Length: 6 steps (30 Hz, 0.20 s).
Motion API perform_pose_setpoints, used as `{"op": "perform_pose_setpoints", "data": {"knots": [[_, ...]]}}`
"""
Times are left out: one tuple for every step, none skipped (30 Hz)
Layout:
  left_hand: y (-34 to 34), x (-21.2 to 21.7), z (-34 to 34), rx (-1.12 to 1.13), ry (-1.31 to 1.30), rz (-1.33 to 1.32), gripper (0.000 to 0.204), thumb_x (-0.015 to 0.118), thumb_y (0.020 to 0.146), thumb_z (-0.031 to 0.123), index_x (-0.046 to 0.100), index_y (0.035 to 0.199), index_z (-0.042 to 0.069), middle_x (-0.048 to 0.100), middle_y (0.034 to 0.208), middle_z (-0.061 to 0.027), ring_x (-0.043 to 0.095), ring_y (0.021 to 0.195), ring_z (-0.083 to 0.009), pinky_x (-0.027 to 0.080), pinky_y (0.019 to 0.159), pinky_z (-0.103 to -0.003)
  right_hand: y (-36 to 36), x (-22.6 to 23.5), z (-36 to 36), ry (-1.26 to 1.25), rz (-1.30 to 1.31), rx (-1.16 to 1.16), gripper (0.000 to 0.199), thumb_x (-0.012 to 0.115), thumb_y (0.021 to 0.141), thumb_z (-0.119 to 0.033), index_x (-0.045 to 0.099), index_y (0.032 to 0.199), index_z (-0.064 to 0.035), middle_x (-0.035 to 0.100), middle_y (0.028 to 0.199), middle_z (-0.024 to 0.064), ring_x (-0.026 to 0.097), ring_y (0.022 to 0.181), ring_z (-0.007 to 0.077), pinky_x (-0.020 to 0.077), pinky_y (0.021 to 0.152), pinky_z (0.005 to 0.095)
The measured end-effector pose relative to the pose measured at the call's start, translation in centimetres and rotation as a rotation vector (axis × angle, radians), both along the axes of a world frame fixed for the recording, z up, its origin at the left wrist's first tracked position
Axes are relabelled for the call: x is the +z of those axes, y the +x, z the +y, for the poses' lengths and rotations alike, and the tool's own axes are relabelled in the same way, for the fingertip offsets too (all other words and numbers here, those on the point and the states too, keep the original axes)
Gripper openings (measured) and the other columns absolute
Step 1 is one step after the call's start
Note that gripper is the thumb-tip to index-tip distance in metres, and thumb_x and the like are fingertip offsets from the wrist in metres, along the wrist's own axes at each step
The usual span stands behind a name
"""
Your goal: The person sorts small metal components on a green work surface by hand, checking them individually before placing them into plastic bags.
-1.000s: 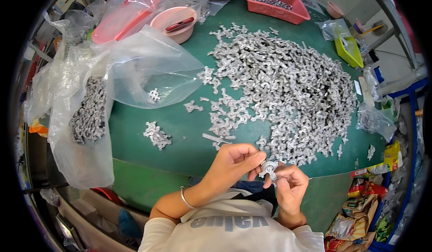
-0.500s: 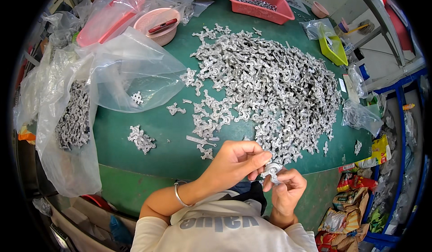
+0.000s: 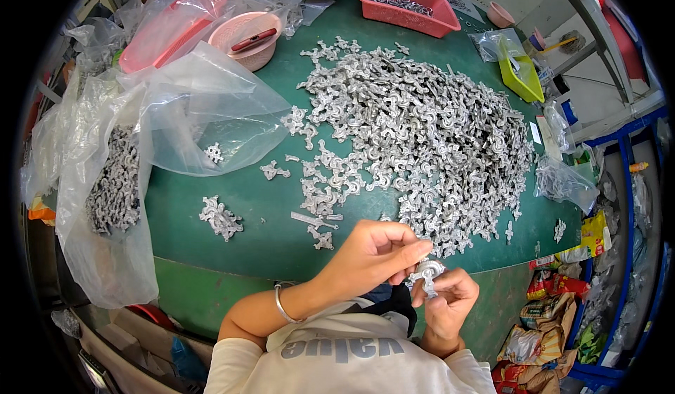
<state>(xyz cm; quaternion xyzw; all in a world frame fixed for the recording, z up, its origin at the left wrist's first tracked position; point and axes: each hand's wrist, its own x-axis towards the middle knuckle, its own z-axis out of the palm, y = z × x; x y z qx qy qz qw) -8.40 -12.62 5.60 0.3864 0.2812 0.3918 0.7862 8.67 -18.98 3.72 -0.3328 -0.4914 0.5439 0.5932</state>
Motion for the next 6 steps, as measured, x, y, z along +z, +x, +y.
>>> {"op": "perform_pose_setpoints", "data": {"knots": [[0.11, 0.01, 0.01, -0.001, -0.007, 0.001, 0.020, 0.059, 0.089, 0.016, 0.061, 0.076, 0.000, 0.057, 0.063, -0.0010, 0.048, 0.051, -0.0042, 0.037, 0.047, -0.018, -0.01, 0.01, -0.04, -0.012, 0.019, 0.017, 0.014, 0.066, 0.078, -0.001, 0.056, 0.087, 0.0037, 0.062, 0.074, 0.0158, 0.062, 0.065, 0.0216, 0.0493, 0.060, 0.0314], [0.18, 0.01, 0.01, -0.003, -0.015, 0.003, 0.020, 0.059, 0.089, 0.016, 0.061, 0.076, 0.000, 0.056, 0.063, -0.0007, 0.048, 0.050, -0.0039, 0.036, 0.046, -0.018, -0.06, 0.06, -0.10, -0.024, 0.038, 0.033, 0.015, 0.067, 0.079, -0.002, 0.056, 0.087, 0.0038, 0.062, 0.075, 0.0164, 0.062, 0.066, 0.0222, 0.0500, 0.061, 0.0318], [0.23, 0.00, 0.00, -0.004, -0.018, -0.004, 0.020, 0.059, 0.088, 0.016, 0.061, 0.076, 0.001, 0.056, 0.063, -0.0007, 0.048, 0.050, -0.0037, 0.036, 0.045, -0.018, -0.07, 0.12, -0.16, -0.036, 0.056, 0.049, 0.016, 0.067, 0.079, -0.003, 0.056, 0.088, 0.0039, 0.063, 0.076, 0.0171, 0.063, 0.067, 0.0228, 0.0508, 0.062, 0.0323], [0.27, -0.01, -0.02, -0.006, -0.022, -0.011, 0.020, 0.059, 0.088, 0.016, 0.061, 0.076, 0.001, 0.056, 0.063, -0.0006, 0.048, 0.050, -0.0036, 0.035, 0.045, -0.018, -0.05, 0.14, -0.22, -0.060, 0.066, 0.061, 0.018, 0.069, 0.078, -0.005, 0.056, 0.088, 0.0037, 0.062, 0.080, 0.0185, 0.063, 0.067, 0.0227, 0.0510, 0.063, 0.0342], [0.33, -0.03, -0.04, -0.007, -0.026, -0.019, 0.020, 0.060, 0.088, 0.016, 0.061, 0.076, 0.001, 0.056, 0.063, -0.0006, 0.048, 0.049, -0.0034, 0.035, 0.044, -0.018, -0.01, 0.16, -0.28, -0.084, 0.077, 0.072, 0.021, 0.070, 0.078, -0.007, 0.056, 0.089, 0.0034, 0.062, 0.083, 0.0199, 0.063, 0.067, 0.0227, 0.0511, 0.065, 0.0362], [0.39, -0.04, -0.01, -0.009, -0.026, -0.020, 0.020, 0.060, 0.088, 0.016, 0.061, 0.076, 0.001, 0.056, 0.063, -0.0006, 0.048, 0.049, -0.0034, 0.035, 0.044, -0.018, 0.05, 0.18, -0.34, -0.107, 0.087, 0.083, 0.023, 0.072, 0.077, -0.008, 0.056, 0.089, 0.0031, 0.062, 0.087, 0.0213, 0.063, 0.067, 0.0227, 0.0513, 0.067, 0.0381]]}}
